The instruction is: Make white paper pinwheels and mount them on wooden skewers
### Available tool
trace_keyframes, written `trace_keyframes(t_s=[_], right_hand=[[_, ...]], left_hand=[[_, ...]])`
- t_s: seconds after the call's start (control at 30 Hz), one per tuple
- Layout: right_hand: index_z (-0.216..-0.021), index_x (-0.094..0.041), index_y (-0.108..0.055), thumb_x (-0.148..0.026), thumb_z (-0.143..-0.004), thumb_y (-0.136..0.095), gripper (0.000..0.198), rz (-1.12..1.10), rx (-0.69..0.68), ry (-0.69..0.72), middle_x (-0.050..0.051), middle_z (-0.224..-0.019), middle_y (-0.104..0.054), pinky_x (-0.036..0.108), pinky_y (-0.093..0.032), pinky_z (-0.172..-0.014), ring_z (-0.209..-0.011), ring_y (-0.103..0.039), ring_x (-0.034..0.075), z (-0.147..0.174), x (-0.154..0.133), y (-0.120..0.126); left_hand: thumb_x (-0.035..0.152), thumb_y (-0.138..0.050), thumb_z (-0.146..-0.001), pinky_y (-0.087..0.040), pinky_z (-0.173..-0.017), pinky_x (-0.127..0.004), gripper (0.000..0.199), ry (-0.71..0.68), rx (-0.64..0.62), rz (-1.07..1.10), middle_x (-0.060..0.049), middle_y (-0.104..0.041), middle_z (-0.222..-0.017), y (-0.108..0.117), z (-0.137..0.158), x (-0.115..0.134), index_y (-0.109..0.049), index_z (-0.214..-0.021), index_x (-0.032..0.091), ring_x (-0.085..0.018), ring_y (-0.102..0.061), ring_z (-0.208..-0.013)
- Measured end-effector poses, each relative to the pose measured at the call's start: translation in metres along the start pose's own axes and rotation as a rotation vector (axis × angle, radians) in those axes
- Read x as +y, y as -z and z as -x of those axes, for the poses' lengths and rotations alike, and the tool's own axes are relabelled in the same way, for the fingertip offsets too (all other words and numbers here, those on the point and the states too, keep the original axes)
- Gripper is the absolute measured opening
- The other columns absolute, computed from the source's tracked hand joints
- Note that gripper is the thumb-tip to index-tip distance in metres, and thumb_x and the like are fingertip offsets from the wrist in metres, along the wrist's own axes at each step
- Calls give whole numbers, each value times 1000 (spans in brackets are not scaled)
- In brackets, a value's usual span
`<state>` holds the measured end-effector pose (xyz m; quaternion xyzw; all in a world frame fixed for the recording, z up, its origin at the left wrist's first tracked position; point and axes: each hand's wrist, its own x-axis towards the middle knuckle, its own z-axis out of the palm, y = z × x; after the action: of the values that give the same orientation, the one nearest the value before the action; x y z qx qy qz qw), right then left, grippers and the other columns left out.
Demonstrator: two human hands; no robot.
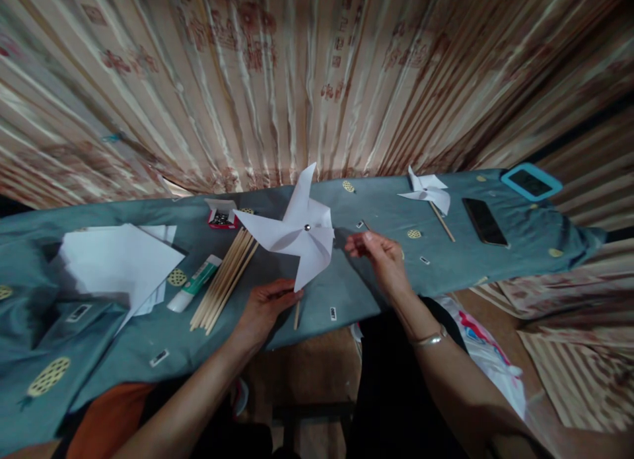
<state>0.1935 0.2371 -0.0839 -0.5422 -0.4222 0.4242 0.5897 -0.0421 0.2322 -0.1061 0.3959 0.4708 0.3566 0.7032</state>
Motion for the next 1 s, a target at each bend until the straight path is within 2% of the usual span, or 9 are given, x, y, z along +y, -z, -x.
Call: trace_keyframes(t_s=[0.07, 0.13, 0.2, 0.33, 0.53, 0.67, 0.8, 1.0], right_hand=[[-91, -25, -80, -60, -72, -78, 40, -59, 75, -18, 3, -89, -79, 28, -52, -75, -78, -69, 15, -9, 3, 4], [-100, -27, -79, -58, -69, -82, 43, -126, 59, -63, 3, -101, -79, 28, -51, -81, -94, -70, 17, -14, 6, 3], [-102, -29, -78, -57, -67, -83, 46, -195, 12, -123, 2, -105, -78, 28, -52, -83, -100, -69, 17, -16, 7, -2], [-100, -28, -78, -56, -63, -86, 46, -291, -56, -185, 1, -95, -79, 27, -55, -77, -89, -70, 17, -16, 4, -9], [-96, -25, -78, -51, -62, -88, 44, -336, -45, -197, 2, -87, -79, 24, -55, -71, -80, -70, 15, -12, -2, -8], [-95, -24, -78, -48, -62, -89, 42, -317, -18, -204, 2, -83, -78, 24, -54, -68, -73, -68, 13, -9, -2, -6], [-95, -24, -78, -45, -64, -89, 40, -285, -57, -194, 1, -82, -77, 24, -52, -66, -70, -65, 12, -6, -4, -5], [-94, -25, -79, -46, -63, -88, 38, -236, -72, -199, 0, -74, -75, 24, -51, -62, -66, -64, 12, -4, -4, -5]], left_hand=[[44, -92, -47, -42, -68, -24, 34, 21, -2, 10, 0, -68, -69, 0, 0, 0, -79, -67, 19, -13, -54, -68], [44, -92, -47, -42, -67, -24, 34, 42, -15, 13, 0, -69, -70, 0, 1, 0, -79, -67, 20, -13, -54, -67], [45, -92, -48, -42, -68, -24, 34, 52, -44, 7, -1, -70, -70, 0, 2, 0, -80, -67, 20, -14, -55, -67], [45, -90, -51, -45, -72, -26, 35, 67, -83, -5, -3, -74, -77, 1, 3, -2, -81, -73, 21, -16, -59, -72], [43, -92, -47, -49, -80, -28, 35, 53, -24, 36, -2, -77, -81, 2, 1, -4, -82, -74, 23, -18, -64, -78], [43, -94, -43, -51, -86, -32, 37, 60, 15, 62, -3, -79, -83, 0, 1, -2, -81, -72, 25, -20, -68, -83], [43, -94, -41, -51, -87, -33, 39, 63, 52, 56, -4, -79, -84, -1, 1, -1, -81, -73, 25, -21, -68, -83], [39, -93, -47, -51, -85, -32, 37, 30, 66, 33, -5, -80, -86, 2, -2, -5, -82, -78, 23, -20, -68, -82]])
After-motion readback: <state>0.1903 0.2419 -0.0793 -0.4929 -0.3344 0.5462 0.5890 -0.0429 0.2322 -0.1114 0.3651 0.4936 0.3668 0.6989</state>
